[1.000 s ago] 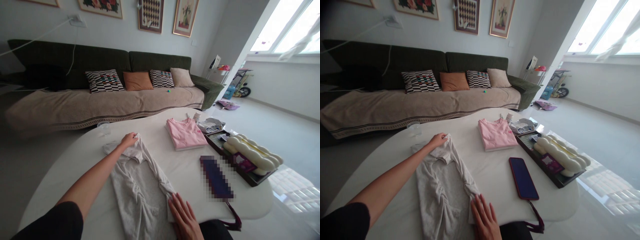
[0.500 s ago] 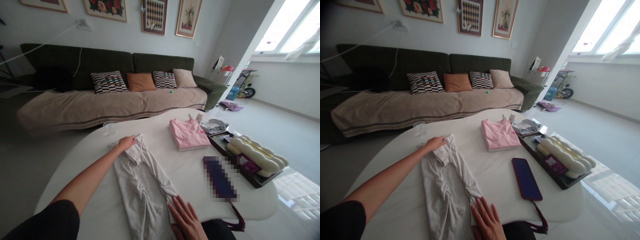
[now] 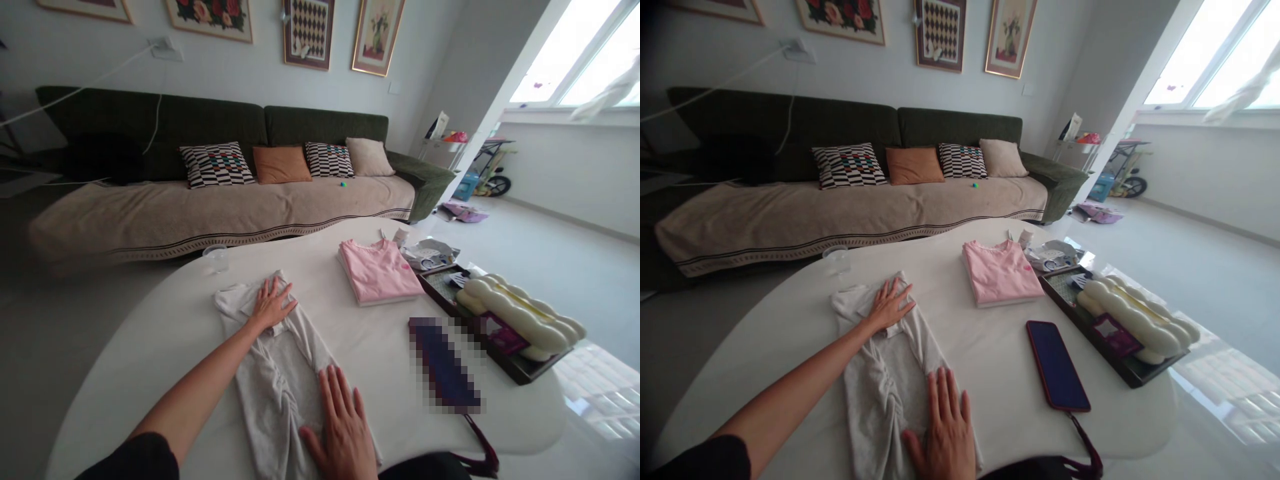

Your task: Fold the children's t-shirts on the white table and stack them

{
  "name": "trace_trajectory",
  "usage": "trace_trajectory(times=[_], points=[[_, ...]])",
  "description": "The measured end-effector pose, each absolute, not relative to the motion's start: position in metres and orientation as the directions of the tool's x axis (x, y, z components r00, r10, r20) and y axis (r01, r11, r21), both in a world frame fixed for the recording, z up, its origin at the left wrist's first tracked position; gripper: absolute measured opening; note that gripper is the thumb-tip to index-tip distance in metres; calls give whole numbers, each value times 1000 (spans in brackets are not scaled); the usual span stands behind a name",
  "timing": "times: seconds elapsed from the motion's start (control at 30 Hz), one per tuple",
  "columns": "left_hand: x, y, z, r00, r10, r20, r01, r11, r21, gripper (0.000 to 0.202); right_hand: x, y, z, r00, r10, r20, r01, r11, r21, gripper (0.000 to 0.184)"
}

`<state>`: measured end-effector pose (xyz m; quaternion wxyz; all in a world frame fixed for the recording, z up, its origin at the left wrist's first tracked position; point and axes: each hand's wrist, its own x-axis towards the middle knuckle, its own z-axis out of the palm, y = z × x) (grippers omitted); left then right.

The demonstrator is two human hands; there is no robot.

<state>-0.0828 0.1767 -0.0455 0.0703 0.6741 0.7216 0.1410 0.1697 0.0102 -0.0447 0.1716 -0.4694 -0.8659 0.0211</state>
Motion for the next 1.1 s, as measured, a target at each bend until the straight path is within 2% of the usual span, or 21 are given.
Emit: trace_trajectory(times=[0.17, 0.4, 0.57, 0.77, 0.83, 0.97, 1.03, 1.1], points=[[-85, 185, -41, -106, 994, 14, 958, 99, 269, 76, 169, 10, -54, -478, 802, 359, 818, 555, -151, 79], [-82, 204, -42, -51, 998, -31, 968, 58, 243, 80, 163, 10, -66, -461, 781, 422, 834, 544, -95, 96], [-84, 211, -42, -16, 999, -34, 968, 24, 249, 78, 153, 6, -65, -403, 823, 400, 866, 484, -124, 91], [-62, 205, -19, -52, 997, -48, 978, 61, 199, 70, 157, 1, -62, -417, 866, 275, 857, 475, -197, 82], [-42, 186, -4, -42, 999, -4, 980, 42, 195, 67, 158, 0, -60, -417, 880, 229, 858, 464, -221, 82], [-4, 89, 15, 71, 987, 147, 953, -111, 282, 62, 157, -3, -54, -397, 909, 125, 873, 416, -256, 81], [5, 21, 9, 161, 973, 165, 927, -206, 312, 62, 155, -3, -50, -388, 918, 82, 880, 395, -262, 78], [8, -42, -7, 188, 973, 135, 924, -222, 312, 66, 155, -3, -46, -376, 925, 57, 888, 377, -263, 76]])
